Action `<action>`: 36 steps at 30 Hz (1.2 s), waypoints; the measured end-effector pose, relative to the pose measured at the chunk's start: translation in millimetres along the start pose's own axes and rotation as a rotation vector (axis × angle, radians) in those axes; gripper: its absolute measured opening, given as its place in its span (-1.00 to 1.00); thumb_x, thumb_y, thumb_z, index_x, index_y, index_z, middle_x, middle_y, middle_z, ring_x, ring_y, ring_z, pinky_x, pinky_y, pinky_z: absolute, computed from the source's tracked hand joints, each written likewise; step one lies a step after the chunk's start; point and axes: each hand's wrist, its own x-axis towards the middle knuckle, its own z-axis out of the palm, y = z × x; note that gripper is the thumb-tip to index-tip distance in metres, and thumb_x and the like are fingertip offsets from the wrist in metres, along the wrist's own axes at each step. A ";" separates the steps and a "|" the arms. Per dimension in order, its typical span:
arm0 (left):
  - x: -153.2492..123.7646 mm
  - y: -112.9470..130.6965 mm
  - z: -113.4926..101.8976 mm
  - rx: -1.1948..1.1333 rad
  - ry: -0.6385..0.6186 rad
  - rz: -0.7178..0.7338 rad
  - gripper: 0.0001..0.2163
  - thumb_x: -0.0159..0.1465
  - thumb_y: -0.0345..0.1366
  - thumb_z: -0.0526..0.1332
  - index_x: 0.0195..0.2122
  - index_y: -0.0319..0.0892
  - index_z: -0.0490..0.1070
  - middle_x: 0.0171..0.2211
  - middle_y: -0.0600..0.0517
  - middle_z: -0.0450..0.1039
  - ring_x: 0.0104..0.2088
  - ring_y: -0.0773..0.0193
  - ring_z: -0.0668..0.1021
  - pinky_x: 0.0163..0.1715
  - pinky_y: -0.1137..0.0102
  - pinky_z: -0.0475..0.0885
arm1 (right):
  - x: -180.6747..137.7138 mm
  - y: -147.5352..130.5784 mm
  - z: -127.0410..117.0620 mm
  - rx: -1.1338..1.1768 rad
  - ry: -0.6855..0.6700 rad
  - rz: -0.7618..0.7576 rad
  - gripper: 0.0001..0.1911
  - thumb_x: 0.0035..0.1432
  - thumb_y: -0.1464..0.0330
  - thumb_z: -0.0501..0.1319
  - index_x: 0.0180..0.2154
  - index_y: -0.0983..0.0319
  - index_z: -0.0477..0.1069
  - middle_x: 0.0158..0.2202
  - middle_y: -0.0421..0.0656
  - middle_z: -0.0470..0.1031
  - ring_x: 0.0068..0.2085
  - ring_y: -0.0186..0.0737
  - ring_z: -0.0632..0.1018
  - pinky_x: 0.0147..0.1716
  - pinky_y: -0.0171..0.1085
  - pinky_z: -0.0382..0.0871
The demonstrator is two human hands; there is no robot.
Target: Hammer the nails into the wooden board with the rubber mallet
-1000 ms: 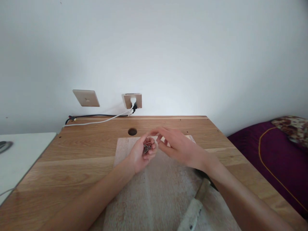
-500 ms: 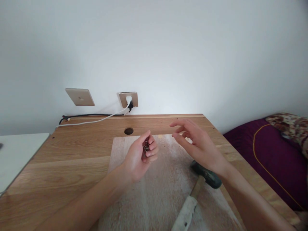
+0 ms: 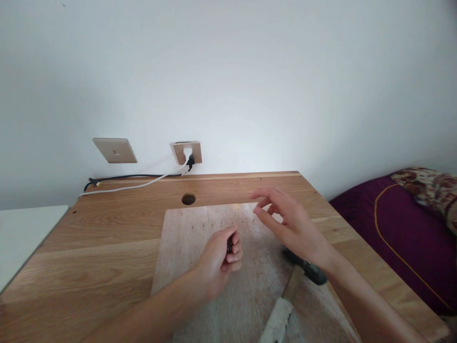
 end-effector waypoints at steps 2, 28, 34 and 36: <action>0.4 -3.2 -0.9 0.097 0.010 0.044 -0.59 0.34 0.01 0.17 -0.56 -0.07 0.12 -0.67 0.28 -0.07 -0.68 0.45 -0.05 -0.69 0.46 -0.16 | -2.0 0.5 0.6 0.000 -0.001 0.016 -0.80 0.31 0.38 0.16 -0.05 0.15 0.46 -0.14 -0.11 0.52 -0.34 -0.31 0.55 -0.52 -0.39 0.40; 4.3 -26.3 -26.0 2.270 -0.048 0.917 -0.73 0.52 -0.24 0.08 -0.28 -0.18 0.47 -0.42 0.04 0.54 -0.44 0.19 0.60 -0.53 0.34 0.30 | -80.1 37.7 -15.1 -0.045 0.031 0.195 -0.77 0.41 0.21 0.16 0.05 0.05 0.42 -0.01 -0.13 0.50 -0.30 -0.28 0.56 -0.46 -0.33 0.46; 1.5 -26.1 -25.2 2.290 -0.072 0.895 -0.74 0.54 -0.24 0.06 -0.23 -0.16 0.47 -0.36 0.04 0.55 -0.42 0.20 0.60 -0.54 0.32 0.28 | -80.3 41.5 -17.0 -0.090 0.064 0.195 -0.78 0.40 0.22 0.16 0.00 0.10 0.46 -0.09 -0.13 0.51 -0.36 -0.31 0.55 -0.45 -0.34 0.48; 1.6 -26.0 -25.4 2.291 -0.088 0.890 -0.74 0.54 -0.23 0.04 -0.21 -0.16 0.47 -0.36 0.04 0.55 -0.41 0.21 0.60 -0.54 0.32 0.29 | -80.9 41.8 -17.1 -0.095 0.064 0.198 -0.78 0.39 0.22 0.16 0.00 0.11 0.47 -0.10 -0.12 0.51 -0.36 -0.30 0.55 -0.45 -0.34 0.48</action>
